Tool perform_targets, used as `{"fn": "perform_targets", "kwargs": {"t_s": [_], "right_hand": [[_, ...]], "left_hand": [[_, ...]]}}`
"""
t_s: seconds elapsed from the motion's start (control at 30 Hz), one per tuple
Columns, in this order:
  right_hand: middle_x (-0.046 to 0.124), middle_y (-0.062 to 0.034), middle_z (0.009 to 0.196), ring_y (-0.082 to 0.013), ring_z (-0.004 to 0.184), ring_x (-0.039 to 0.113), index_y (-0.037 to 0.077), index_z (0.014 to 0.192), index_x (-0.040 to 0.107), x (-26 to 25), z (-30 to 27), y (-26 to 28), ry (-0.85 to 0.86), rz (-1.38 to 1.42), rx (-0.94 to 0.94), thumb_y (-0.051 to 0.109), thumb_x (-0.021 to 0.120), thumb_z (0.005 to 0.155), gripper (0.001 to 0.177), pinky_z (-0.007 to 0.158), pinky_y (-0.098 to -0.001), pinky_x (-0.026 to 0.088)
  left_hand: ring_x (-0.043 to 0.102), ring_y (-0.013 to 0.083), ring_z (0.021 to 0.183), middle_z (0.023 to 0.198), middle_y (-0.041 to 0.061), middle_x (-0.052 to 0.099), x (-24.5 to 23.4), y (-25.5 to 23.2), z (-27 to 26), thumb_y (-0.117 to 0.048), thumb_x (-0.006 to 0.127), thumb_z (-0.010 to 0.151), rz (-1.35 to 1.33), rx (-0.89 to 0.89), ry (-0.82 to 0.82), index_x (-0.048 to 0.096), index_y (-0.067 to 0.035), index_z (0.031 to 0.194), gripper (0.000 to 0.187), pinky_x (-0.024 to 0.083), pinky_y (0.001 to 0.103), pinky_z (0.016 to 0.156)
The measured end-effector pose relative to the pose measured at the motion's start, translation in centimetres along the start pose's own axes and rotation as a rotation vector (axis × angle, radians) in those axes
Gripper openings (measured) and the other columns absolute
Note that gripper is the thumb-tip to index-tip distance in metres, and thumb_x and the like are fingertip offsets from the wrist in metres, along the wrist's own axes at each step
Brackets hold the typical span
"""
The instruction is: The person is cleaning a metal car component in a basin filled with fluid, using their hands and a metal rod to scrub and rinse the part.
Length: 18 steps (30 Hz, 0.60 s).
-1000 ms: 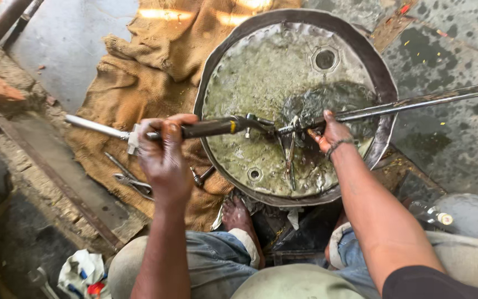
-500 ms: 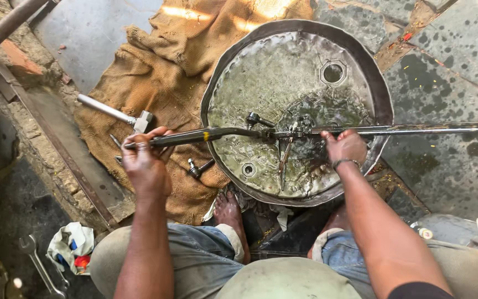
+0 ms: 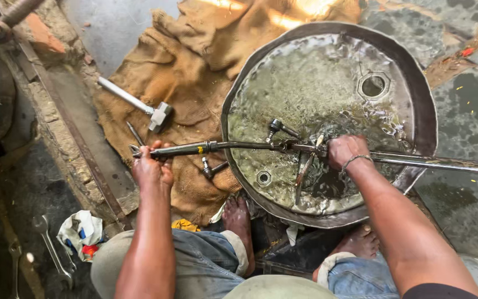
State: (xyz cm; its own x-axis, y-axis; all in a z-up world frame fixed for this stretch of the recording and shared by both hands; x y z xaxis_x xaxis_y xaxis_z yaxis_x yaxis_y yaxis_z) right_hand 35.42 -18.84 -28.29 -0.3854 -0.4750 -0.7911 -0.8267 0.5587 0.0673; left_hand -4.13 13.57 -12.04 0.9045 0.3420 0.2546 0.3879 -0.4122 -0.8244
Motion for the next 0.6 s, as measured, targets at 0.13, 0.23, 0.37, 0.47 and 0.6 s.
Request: {"fn": "perform_targets", "kwargs": {"t_s": [0.13, 0.23, 0.37, 0.47, 0.6], "right_hand": [[0.077, -0.0162, 0.093, -0.0321, 0.088, 0.076, 0.013, 0.081, 0.082, 0.8, 0.4, -0.3, -0.101, -0.009, -0.075, 0.021, 0.067, 0.078, 0.017, 0.086, -0.0430, 0.062], [0.077, -0.0147, 0.093, -0.0321, 0.087, 0.076, 0.013, 0.083, 0.080, 1.5, 0.6, -0.8, -0.056, 0.032, -0.047, 0.022, 0.067, 0.080, 0.016, 0.082, -0.0452, 0.063], [0.079, -0.0144, 0.088, -0.0276, 0.079, 0.079, 0.013, 0.080, 0.079, 1.7, 0.4, -1.1, 0.005, -0.020, -0.016, 0.017, 0.060, 0.089, 0.021, 0.083, -0.0439, 0.062], [0.079, -0.0121, 0.089, -0.0264, 0.080, 0.078, 0.014, 0.081, 0.078, 1.1, 0.2, -0.2, -0.030, -0.003, -0.035, 0.020, 0.060, 0.089, 0.021, 0.087, -0.0445, 0.061], [0.078, -0.0098, 0.095, -0.0277, 0.092, 0.073, 0.017, 0.088, 0.078, -0.7, -1.6, 0.3, -0.170, -0.002, -0.084, 0.021, 0.061, 0.082, 0.018, 0.091, -0.0478, 0.057]], "left_hand": [[0.071, 0.0293, 0.095, 0.106, 0.019, 0.071, 5.1, -2.9, -9.3, -0.016, 0.053, 0.113, 0.167, 0.307, 0.458, 0.050, -0.003, 0.110, 0.014, 0.060, 0.043, 0.087], [0.070, 0.0306, 0.102, 0.107, 0.023, 0.070, 8.6, -3.4, -18.7, -0.017, 0.056, 0.115, 0.399, 0.610, 0.633, 0.051, -0.002, 0.113, 0.016, 0.058, 0.044, 0.098], [0.074, 0.0309, 0.100, 0.102, 0.022, 0.071, 11.4, -3.7, -19.0, -0.018, 0.052, 0.119, 0.406, 0.714, 0.774, 0.049, -0.005, 0.113, 0.014, 0.065, 0.044, 0.101], [0.072, 0.0320, 0.093, 0.099, 0.021, 0.070, 7.1, -1.8, -9.6, -0.017, 0.045, 0.114, 0.237, 0.437, 0.410, 0.047, -0.006, 0.108, 0.012, 0.065, 0.045, 0.086], [0.073, 0.0325, 0.087, 0.096, 0.020, 0.067, 0.5, -0.1, 1.1, -0.017, 0.041, 0.111, -0.026, 0.077, 0.153, 0.046, -0.004, 0.104, 0.015, 0.069, 0.050, 0.084]]}}
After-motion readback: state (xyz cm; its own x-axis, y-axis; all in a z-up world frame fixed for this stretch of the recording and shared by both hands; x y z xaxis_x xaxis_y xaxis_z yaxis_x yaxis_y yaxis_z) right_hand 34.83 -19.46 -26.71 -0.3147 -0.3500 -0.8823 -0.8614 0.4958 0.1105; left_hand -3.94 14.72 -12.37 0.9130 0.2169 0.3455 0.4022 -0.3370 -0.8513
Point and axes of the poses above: each hand's wrist, its own z-axis towards the middle knuckle, its own x-axis out of the palm, y = z × x, the point moved 9 cm from there along z, towards the middle knuckle
